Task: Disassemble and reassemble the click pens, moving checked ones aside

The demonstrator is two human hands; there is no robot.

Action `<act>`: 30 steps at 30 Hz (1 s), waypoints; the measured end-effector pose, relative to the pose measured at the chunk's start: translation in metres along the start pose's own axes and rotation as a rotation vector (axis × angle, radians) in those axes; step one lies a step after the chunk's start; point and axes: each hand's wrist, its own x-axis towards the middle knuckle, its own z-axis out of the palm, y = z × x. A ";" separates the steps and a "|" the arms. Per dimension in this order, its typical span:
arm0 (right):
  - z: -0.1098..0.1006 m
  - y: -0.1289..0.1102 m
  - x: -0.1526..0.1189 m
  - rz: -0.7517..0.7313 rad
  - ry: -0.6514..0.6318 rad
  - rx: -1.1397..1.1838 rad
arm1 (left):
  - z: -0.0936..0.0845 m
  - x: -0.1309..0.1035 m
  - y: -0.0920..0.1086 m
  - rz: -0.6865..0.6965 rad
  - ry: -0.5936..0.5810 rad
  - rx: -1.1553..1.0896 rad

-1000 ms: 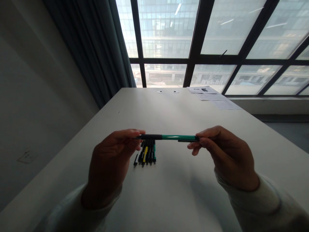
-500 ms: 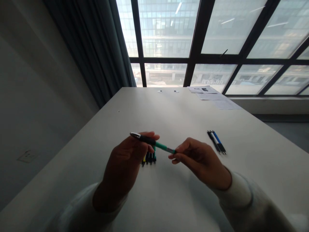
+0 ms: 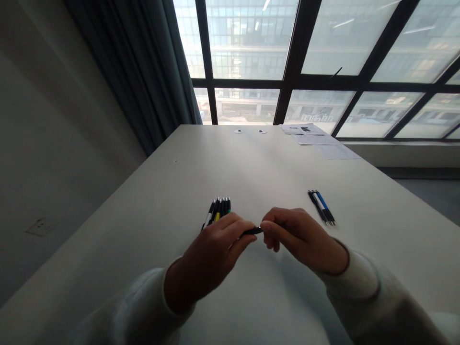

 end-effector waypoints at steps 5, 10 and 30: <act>0.004 0.009 0.002 0.113 -0.086 -0.044 | 0.006 -0.001 -0.006 0.090 0.039 0.127; 0.011 0.026 -0.003 0.112 -0.058 0.002 | 0.013 0.002 -0.007 0.062 -0.035 0.138; 0.039 0.110 -0.025 0.199 0.163 0.168 | 0.088 -0.015 -0.054 -0.778 -0.427 -0.962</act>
